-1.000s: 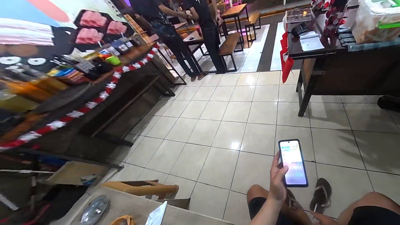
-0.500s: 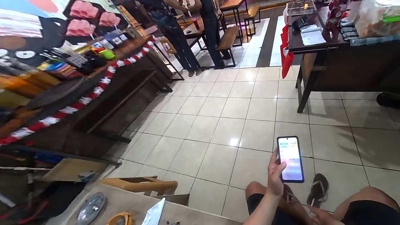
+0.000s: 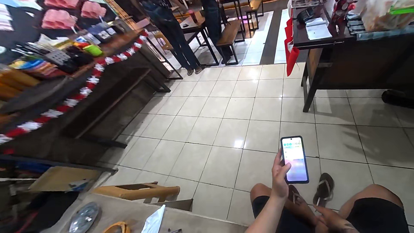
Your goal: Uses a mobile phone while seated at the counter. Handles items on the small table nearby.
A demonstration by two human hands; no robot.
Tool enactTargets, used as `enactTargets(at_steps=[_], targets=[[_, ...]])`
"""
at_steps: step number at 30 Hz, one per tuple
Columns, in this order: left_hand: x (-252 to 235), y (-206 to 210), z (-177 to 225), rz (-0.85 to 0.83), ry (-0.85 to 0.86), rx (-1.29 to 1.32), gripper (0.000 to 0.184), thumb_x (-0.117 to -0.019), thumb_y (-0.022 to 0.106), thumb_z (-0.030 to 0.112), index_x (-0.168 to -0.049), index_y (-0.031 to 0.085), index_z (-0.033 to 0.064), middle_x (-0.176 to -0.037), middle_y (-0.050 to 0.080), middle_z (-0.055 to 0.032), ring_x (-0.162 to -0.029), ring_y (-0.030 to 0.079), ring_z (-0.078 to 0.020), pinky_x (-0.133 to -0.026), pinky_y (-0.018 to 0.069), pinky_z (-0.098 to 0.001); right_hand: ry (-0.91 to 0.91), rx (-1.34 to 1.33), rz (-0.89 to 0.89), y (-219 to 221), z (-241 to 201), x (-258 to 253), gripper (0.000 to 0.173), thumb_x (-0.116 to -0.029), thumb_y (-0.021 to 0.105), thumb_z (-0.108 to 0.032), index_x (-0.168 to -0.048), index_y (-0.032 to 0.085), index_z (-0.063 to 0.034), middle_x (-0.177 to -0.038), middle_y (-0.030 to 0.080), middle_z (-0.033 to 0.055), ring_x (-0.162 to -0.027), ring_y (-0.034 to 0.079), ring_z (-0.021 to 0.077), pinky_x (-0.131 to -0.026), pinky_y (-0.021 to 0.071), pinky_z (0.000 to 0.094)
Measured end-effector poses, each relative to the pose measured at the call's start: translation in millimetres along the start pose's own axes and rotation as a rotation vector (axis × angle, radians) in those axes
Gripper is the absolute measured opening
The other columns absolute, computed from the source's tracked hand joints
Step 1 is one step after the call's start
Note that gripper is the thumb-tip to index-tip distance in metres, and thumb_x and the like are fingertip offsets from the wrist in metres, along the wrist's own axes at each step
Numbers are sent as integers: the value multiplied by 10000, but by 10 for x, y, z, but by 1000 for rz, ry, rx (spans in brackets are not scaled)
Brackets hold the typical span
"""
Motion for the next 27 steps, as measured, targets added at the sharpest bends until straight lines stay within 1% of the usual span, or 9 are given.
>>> enactTargets(at_steps=[2,4,8,11,14,15,18,23,27], targets=[[-11,5,1,-2,5,-7,747,-996,564,234,-1614,203,22,-1378,573,-275,-1157,667,-347,-977,568,-504,-14,-11,16,27,49,-49,592,-1065,524,-328,-1613,350,-185,-1530,513,178,-1416,495,348,-1193,363,556],[-13,1,3,0,10,-11,739,-996,550,212,-1613,197,12,-1383,570,-272,-1160,664,-337,-982,566,-499,-32,-15,39,91,142,-132,605,-1051,547,-328,-1610,360,-194,-1520,528,164,-1411,503,339,-1193,372,552],[-28,3,15,31,-3,-36,716,-989,535,181,-1608,217,11,-1363,581,-274,-1142,670,-339,-975,567,-508,-28,-17,24,33,81,-77,603,-1053,544,-332,-1612,357,-205,-1523,523,172,-1409,504,339,-1188,365,567],[-22,-13,7,42,-8,-64,668,-990,504,162,-1609,272,66,-1360,592,-259,-1144,666,-335,-981,561,-510,-20,-22,20,63,107,-81,602,-1057,527,-335,-1617,346,-209,-1532,515,163,-1414,499,335,-1185,364,579],[-31,-27,-4,53,-20,-88,647,-987,500,163,-1607,316,140,-1340,611,-240,-1121,674,-330,-960,567,-516,-39,-19,58,65,108,-85,591,-1053,536,-328,-1604,371,-197,-1492,553,168,-1369,544,343,-1159,397,584],[-33,-33,-9,55,-27,-95,654,-982,505,169,-1609,319,159,-1346,612,-234,-1124,673,-331,-960,565,-521,-40,-8,54,51,83,-64,588,-1057,530,-320,-1606,366,-187,-1496,549,173,-1370,542,346,-1161,394,580],[-31,-34,-12,58,-30,-100,690,-952,519,148,-1611,319,183,-1357,610,-229,-1130,670,-340,-962,559,-536,-20,38,9,-44,-57,43,596,-1071,502,-321,-1623,325,-183,-1519,526,173,-1398,515,344,-1181,371,559],[-36,-31,-7,59,-31,-91,734,-906,538,63,-1601,336,178,-1323,625,-218,-1097,677,-316,-943,566,-513,-12,46,4,-42,-61,19,590,-1070,502,-323,-1620,334,-189,-1516,530,167,-1392,520,345,-1178,375,560],[-40,-13,-15,64,-24,-149,849,-827,563,-44,-1610,314,172,-1316,632,-221,-1068,693,-317,-906,591,-488,-43,41,24,-38,-50,20,586,-1074,491,-318,-1618,336,-169,-1538,507,167,-1412,502,322,-1197,361,529]])
Point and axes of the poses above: each hand's wrist, its own x-axis away from the middle knuckle, its own y-axis out of the palm, z = x × y, the point moved 2 cm from there along -x, towards the middle knuckle
